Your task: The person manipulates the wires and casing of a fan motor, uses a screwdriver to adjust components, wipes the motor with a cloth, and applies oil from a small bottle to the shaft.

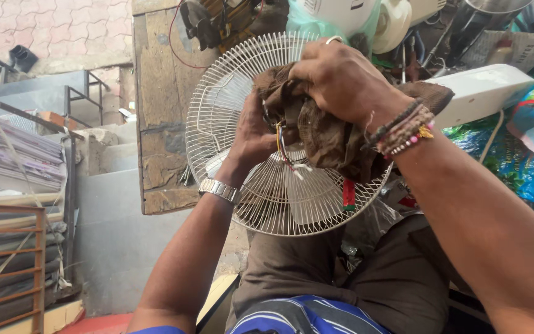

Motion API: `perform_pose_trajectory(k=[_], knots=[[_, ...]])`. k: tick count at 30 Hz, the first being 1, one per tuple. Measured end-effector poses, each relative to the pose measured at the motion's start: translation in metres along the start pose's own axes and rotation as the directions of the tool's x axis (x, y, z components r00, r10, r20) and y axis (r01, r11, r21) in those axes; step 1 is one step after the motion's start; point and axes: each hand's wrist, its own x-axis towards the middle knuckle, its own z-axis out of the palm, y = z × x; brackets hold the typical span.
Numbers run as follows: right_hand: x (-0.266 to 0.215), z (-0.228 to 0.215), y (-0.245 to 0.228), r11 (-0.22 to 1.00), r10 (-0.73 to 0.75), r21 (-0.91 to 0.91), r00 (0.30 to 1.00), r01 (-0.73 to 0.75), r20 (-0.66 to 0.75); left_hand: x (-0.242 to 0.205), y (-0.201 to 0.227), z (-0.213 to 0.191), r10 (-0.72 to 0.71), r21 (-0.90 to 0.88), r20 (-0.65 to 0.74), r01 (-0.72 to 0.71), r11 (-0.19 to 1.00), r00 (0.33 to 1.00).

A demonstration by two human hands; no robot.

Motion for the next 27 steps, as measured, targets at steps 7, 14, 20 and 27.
perform_pose_trajectory(k=[7, 14, 20, 27], knots=[[0.005, -0.019, 0.001, 0.73, 0.514, 0.654, 0.791, -0.2, -0.332, 0.0, -0.012, -0.003, 0.031, 0.265, -0.041, -0.019, 0.964, 0.999], [-0.015, -0.018, 0.009, 0.833, 0.45, 0.378, 0.892, -0.404, -0.039, 0.001, -0.014, -0.004, 0.056, 0.168, 0.0, -0.055, 0.984, 0.998], [-0.007, 0.022, -0.002, 0.887, 0.331, 0.301, 0.937, -0.35, 0.115, 0.001, -0.007, -0.004, -0.002, 0.08, 0.009, 0.001, 0.997, 1.0], [-0.016, 0.047, -0.04, 0.857, 0.514, 0.176, 0.83, -0.485, -0.217, -0.003, -0.007, -0.004, 0.032, 0.029, 0.029, -0.033, 0.999, 0.999]])
